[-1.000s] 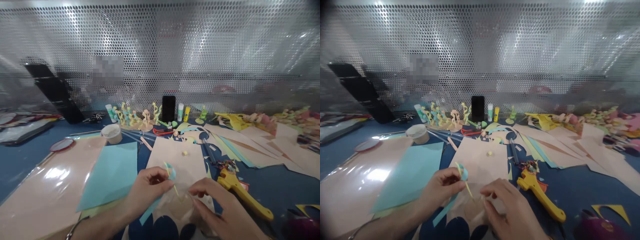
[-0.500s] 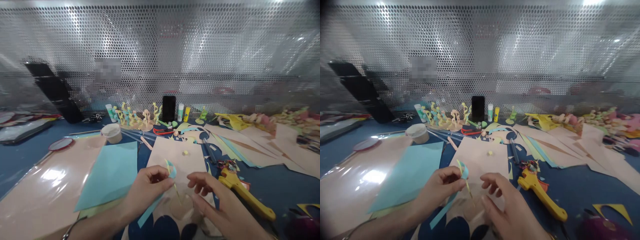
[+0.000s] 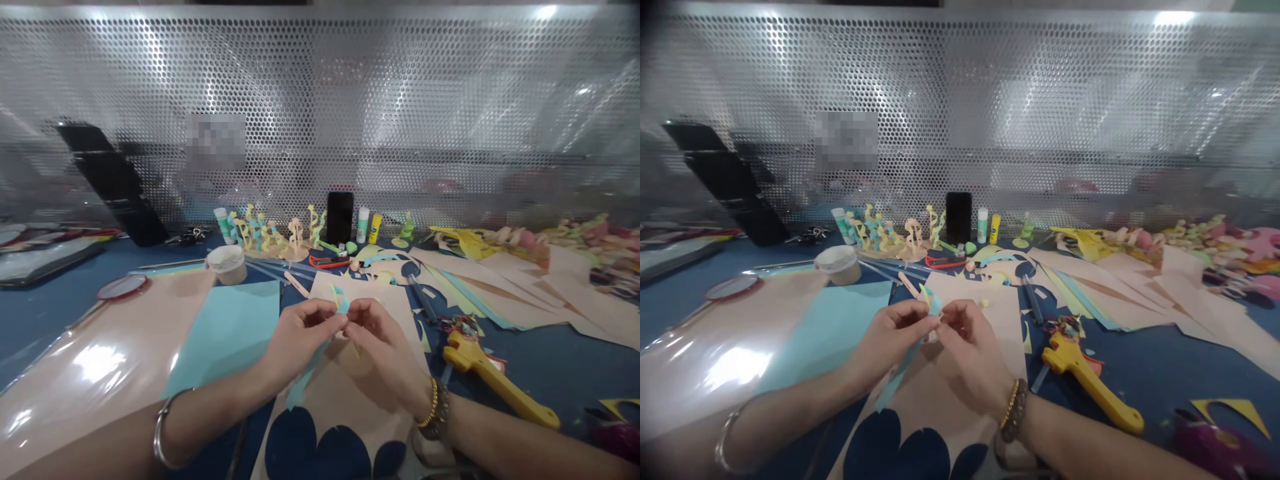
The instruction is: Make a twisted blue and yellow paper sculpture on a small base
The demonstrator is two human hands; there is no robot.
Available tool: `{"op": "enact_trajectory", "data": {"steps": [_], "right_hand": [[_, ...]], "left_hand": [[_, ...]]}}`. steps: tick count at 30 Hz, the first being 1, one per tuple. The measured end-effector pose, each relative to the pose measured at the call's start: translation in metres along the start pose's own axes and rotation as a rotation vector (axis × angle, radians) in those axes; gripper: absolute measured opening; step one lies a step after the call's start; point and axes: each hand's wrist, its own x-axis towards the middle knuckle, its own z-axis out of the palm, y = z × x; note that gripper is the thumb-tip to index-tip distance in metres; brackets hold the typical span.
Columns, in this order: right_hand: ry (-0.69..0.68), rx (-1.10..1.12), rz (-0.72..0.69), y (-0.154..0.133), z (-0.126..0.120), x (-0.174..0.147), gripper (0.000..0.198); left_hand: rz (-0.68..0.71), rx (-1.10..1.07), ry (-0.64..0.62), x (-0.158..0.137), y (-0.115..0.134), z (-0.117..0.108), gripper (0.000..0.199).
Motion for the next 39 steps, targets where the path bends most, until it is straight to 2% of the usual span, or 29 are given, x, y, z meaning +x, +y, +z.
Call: {"op": "enact_trajectory", "data": {"steps": [6, 11, 18, 22, 29, 32, 35, 39], "right_hand": [[-0.041, -0.017, 0.082, -0.003, -0.008, 0.001, 0.019], [-0.048, 0.003, 0.118, -0.002, -0.010, -0.003, 0.023], [-0.086, -0.044, 0.047, -0.006, -0.011, -0.008, 0.019], [-0.099, -0.028, 0.051, -0.008, -0.011, -0.011, 0.017], [-0.072, -0.081, 0.035, -0.012, -0.010, -0.011, 0.022], [-0.049, -0.097, 0.063, -0.013, -0.008, -0.011, 0.022], [-0.038, -0.070, 0.080, -0.013, -0.007, -0.012, 0.023], [-0.060, -0.010, 0.077, -0.012, -0.008, -0.012, 0.024]], "left_hand": [[-0.030, -0.006, -0.036, -0.002, -0.007, 0.001, 0.014], [-0.056, -0.098, -0.015, -0.004, -0.012, -0.001, 0.016], [-0.097, -0.217, -0.074, -0.008, -0.013, -0.001, 0.019], [-0.076, -0.140, -0.039, -0.010, -0.008, -0.002, 0.014], [0.021, -0.033, -0.051, -0.012, -0.004, -0.001, 0.016], [0.072, 0.074, -0.061, -0.013, 0.000, 0.000, 0.010], [0.099, 0.155, -0.072, -0.015, 0.004, 0.000, 0.005], [0.105, 0.156, -0.105, -0.016, 0.004, -0.001, 0.004]]}}
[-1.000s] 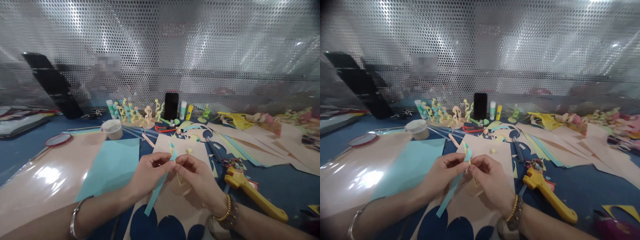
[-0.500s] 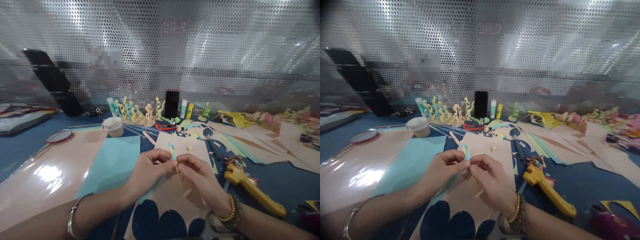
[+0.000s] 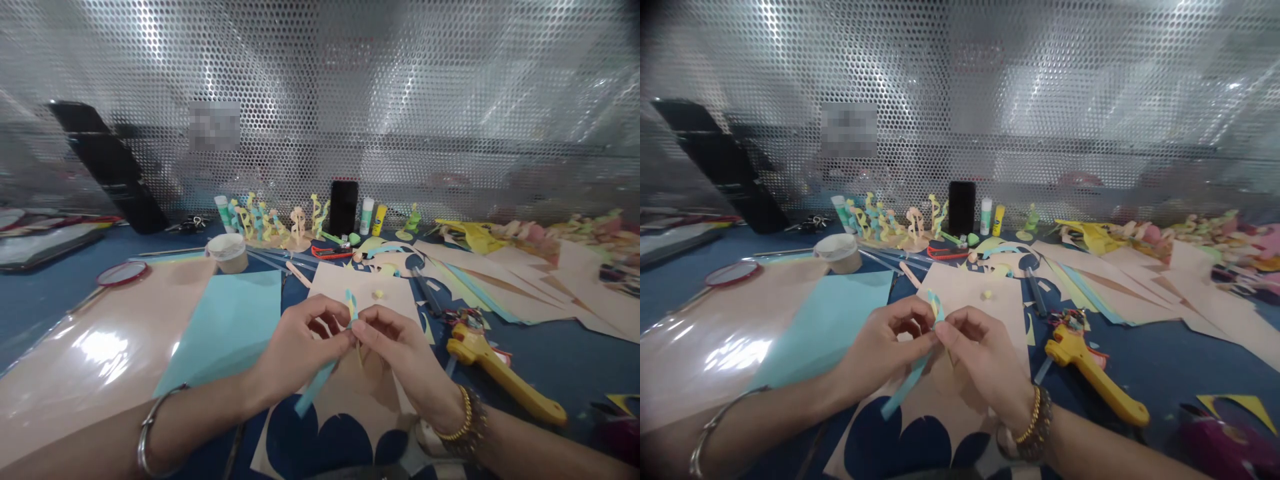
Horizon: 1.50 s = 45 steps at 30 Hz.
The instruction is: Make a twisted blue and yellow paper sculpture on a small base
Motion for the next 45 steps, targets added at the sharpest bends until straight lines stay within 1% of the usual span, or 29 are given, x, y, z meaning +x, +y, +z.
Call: {"op": "enact_trajectory", "data": {"steps": [4, 10, 14, 19, 23, 28, 32, 36, 41, 45], "right_hand": [[-0.010, -0.013, -0.029, 0.000, -0.002, 0.000, 0.024], [-0.021, -0.070, -0.085, -0.002, -0.005, -0.001, 0.023], [-0.048, -0.092, -0.111, -0.006, -0.005, -0.001, 0.022], [-0.071, -0.106, -0.126, -0.007, -0.004, -0.001, 0.024], [-0.074, -0.131, -0.140, -0.009, -0.003, 0.000, 0.027], [-0.088, -0.228, -0.123, -0.020, -0.007, 0.003, 0.024], [-0.136, -0.322, -0.061, -0.025, -0.010, -0.004, 0.015], [-0.168, -0.374, -0.021, -0.022, -0.012, -0.014, 0.007], [-0.162, -0.471, -0.085, -0.022, -0.015, -0.018, 0.006], [-0.135, -0.510, -0.097, -0.020, -0.015, -0.021, 0.007]], "left_hand": [[-0.004, -0.042, -0.033, -0.001, -0.002, -0.001, 0.007], [-0.041, -0.121, 0.006, -0.002, 0.004, -0.001, 0.008], [-0.032, -0.158, 0.004, -0.001, 0.002, 0.000, 0.010], [-0.038, -0.153, -0.017, 0.000, 0.000, -0.001, 0.010], [-0.033, -0.133, -0.005, 0.003, 0.005, -0.002, 0.010], [-0.040, -0.128, -0.002, 0.005, 0.008, 0.001, 0.011], [-0.063, -0.133, 0.011, 0.001, -0.001, 0.005, 0.007], [-0.091, -0.114, -0.023, -0.004, -0.007, 0.005, 0.009], [-0.079, -0.092, -0.048, -0.006, 0.001, 0.002, 0.011], [-0.111, -0.113, -0.060, -0.006, 0.008, 0.003, 0.013]]}}
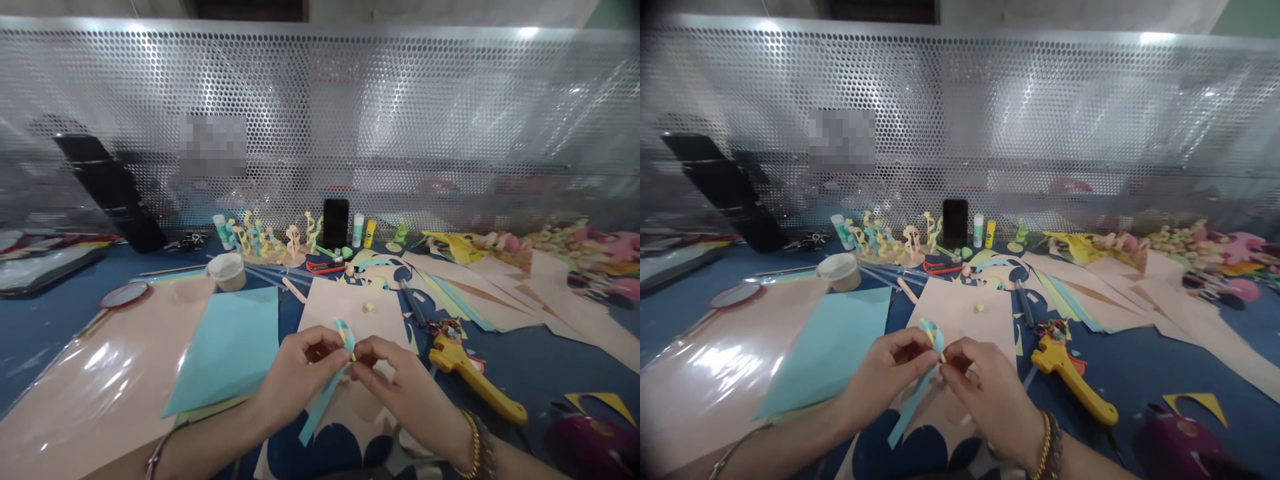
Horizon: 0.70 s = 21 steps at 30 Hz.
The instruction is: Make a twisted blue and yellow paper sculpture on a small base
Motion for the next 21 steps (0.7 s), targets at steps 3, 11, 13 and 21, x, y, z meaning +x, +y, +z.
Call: {"op": "enact_trajectory", "data": {"steps": [3, 11, 13, 21], "right_hand": [[0.059, -0.095, -0.017, 0.0050, 0.0028, -0.0028, 0.009], [0.083, 0.117, 0.033, 0.0036, 0.0009, -0.0003, 0.016], [0.063, 0.235, 0.050, 0.0037, -0.0002, 0.0021, 0.020], [0.025, 0.498, 0.168, 0.0059, 0.0037, 0.0046, 0.030]], "left_hand": [[0.001, -0.019, -0.012, -0.0003, 0.0031, 0.0008, 0.013], [0.019, 0.004, -0.036, -0.0024, 0.0046, 0.0006, 0.015], [0.021, -0.007, -0.046, -0.0031, 0.0040, 0.0014, 0.015], [0.006, -0.037, -0.027, -0.0044, 0.0060, 0.0042, 0.014]]}}
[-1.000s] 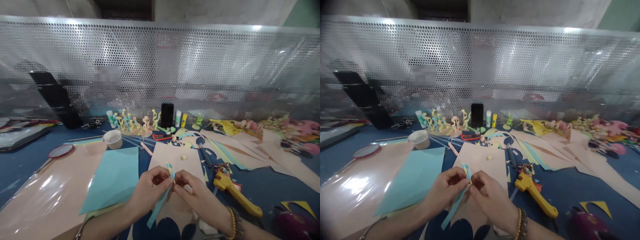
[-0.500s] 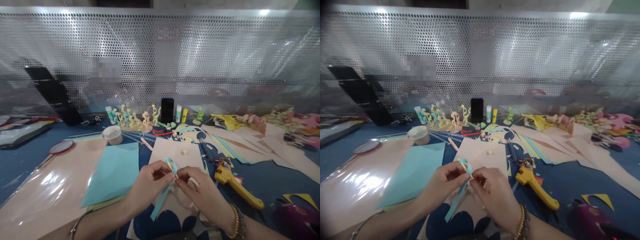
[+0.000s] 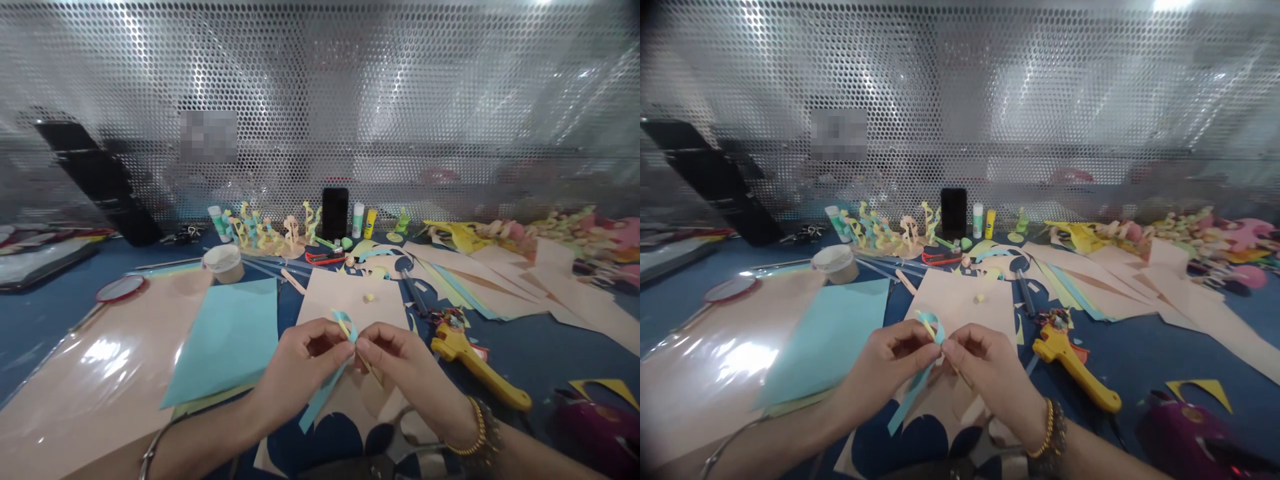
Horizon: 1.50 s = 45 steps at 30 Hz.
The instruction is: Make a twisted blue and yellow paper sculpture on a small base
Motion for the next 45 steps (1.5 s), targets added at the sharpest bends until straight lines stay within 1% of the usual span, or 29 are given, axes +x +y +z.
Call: {"op": "enact_trajectory", "data": {"steps": [3, 7, 10, 14, 19, 22, 27, 31, 34, 38, 42, 45], "right_hand": [[0.009, 0.052, 0.021, -0.0014, 0.0027, -0.0011, 0.031], [0.062, 0.115, 0.022, -0.0027, 0.0032, -0.0016, 0.030], [0.092, 0.109, -0.003, -0.0027, 0.0014, -0.0014, 0.029], [0.092, 0.092, -0.017, -0.0009, 0.0002, -0.0018, 0.027], [0.060, 0.128, -0.013, 0.0040, 0.0022, -0.0026, 0.024], [0.039, 0.159, -0.010, 0.0051, 0.0041, -0.0029, 0.024], [0.034, 0.199, -0.006, 0.0054, 0.0067, -0.0026, 0.024], [0.058, 0.207, -0.003, 0.0058, 0.0075, -0.0026, 0.025], [0.036, 0.212, -0.011, 0.0050, 0.0078, -0.0038, 0.025], [-0.006, 0.290, -0.014, 0.0041, 0.0085, -0.0053, 0.024], [-0.045, 0.352, -0.001, 0.0041, 0.0086, -0.0045, 0.022], [-0.044, 0.405, 0.035, 0.0038, 0.0085, -0.0041, 0.021]], "left_hand": [[-0.009, -0.030, 0.006, -0.0002, 0.0012, 0.0014, 0.014], [-0.043, -0.083, -0.005, -0.0005, -0.0004, 0.0023, 0.009], [-0.090, -0.150, -0.007, -0.0002, -0.0016, 0.0030, 0.019], [-0.149, -0.209, 0.045, -0.0004, -0.0007, 0.0050, 0.019], [-0.148, -0.207, 0.127, 0.0001, -0.0009, 0.0069, 0.013], [-0.140, -0.182, 0.138, 0.0014, -0.0007, 0.0075, 0.009], [-0.133, -0.155, 0.158, 0.0013, 0.0007, 0.0090, 0.011], [-0.131, -0.167, 0.153, 0.0001, -0.0004, 0.0098, 0.012], [-0.105, -0.206, 0.134, -0.0001, -0.0006, 0.0097, 0.013], [-0.093, -0.250, 0.089, 0.0001, 0.0010, 0.0088, 0.013], [-0.093, -0.215, 0.110, -0.0007, 0.0002, 0.0080, 0.013], [-0.102, -0.190, 0.102, -0.0013, -0.0014, 0.0082, 0.012]]}}
